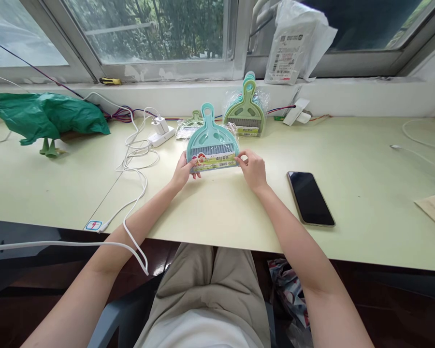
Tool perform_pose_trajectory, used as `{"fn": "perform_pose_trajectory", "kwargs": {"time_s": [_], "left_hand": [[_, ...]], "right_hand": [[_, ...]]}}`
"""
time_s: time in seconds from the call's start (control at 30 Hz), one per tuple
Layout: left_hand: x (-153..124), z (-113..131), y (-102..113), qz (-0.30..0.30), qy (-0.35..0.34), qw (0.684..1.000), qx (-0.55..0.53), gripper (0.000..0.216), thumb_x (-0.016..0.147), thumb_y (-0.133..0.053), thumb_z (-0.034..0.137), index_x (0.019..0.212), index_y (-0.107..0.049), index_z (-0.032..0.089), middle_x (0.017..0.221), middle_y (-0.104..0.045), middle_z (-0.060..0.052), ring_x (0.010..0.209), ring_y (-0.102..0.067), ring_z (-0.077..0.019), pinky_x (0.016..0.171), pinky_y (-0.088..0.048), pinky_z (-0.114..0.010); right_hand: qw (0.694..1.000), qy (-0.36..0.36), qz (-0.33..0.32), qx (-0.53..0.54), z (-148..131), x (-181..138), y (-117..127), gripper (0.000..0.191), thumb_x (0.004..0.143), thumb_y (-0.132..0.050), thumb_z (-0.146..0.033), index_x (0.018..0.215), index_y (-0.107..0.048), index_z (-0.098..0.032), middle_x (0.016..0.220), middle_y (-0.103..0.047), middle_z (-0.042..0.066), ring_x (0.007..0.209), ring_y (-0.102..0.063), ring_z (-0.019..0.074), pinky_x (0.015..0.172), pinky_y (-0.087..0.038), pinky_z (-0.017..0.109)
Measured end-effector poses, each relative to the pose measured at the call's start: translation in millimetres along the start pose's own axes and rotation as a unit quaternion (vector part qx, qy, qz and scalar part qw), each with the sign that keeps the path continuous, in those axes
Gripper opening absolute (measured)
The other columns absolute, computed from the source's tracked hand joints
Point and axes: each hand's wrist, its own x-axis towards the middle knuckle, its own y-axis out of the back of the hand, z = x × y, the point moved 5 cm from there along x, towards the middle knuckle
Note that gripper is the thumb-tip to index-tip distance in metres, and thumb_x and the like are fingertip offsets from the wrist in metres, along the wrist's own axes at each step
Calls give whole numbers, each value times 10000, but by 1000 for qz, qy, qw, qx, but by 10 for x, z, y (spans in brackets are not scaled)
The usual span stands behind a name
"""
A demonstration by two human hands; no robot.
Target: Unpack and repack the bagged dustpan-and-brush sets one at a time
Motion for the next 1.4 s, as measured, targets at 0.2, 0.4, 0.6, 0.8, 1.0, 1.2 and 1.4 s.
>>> {"fn": "perform_pose_trajectory", "kwargs": {"time_s": [0.2, 0.4, 0.6, 0.8, 1.0, 1.2, 1.4], "left_hand": [[0, 11, -15, -7, 4, 1000, -11, 284, 791, -529, 320, 954, -325, 210, 834, -611, 20, 395, -568, -81, 321, -364, -196], [1, 11, -21, -11, -1, 1000, -13, 313, 790, -550, 336, 967, -324, 211, 869, -625, 13, 402, -569, -73, 330, -376, -193], [-12, 38, -27, -19, -13, 1000, -7, 301, 801, -535, 328, 987, -331, 209, 837, -615, 18, 397, -574, -87, 321, -375, -201], [-24, 77, -31, -24, -17, 1000, -7, 308, 806, -544, 330, 1000, -337, 207, 827, -617, 18, 400, -574, -85, 325, -375, -197], [-33, 41, -54, -32, -35, 999, 18, 296, 822, -537, 326, 1025, -357, 208, 802, -606, 35, 399, -560, -68, 327, -365, -178], [-43, 51, -47, -28, -37, 999, 27, 284, 829, -525, 314, 1037, -365, 206, 820, -609, 25, 403, -567, -79, 327, -366, -191], [-54, 86, -46, -26, -26, 999, 23, 286, 813, -528, 329, 1011, -362, 205, 817, -614, 26, 401, -566, -75, 329, -353, -188]], "right_hand": [[999, -34, 18, -15, 7, -10, 33, 443, 873, -481, -642, 802, -564, -212, 747, -698, 19, 563, -680, 197, 697, -465, 338], [995, -89, 36, -17, 74, -2, 72, 491, 798, -546, -695, 715, -529, -211, 707, -679, 1, 532, -665, 186, 707, -471, 348], [979, -142, 17, 147, 177, 21, -2, 511, 657, -685, -689, 772, -569, -204, 832, -692, 23, 547, -651, 161, 611, -537, 343], [948, -188, -1, 256, 272, 52, -61, 478, 591, -775, -599, 776, -583, -203, 736, -668, 4, 529, -584, 117, 622, -584, 348], [972, -138, -25, 188, 238, 30, -84, 478, 682, -713, -578, 954, -557, -217, 850, -702, 48, 638, -648, 171, 588, -552, 329], [994, -43, -25, 101, 156, 1, -111, 405, 838, -558, -492, 1127, -453, -229, 858, -649, 27, 580, -604, 154, 564, -518, 321], [991, -28, -27, 130, 115, -22, -129, 422, 856, -518, -425, 1210, -357, -260, 854, -588, -7, 600, -580, 144, 529, -542, 312]]}}
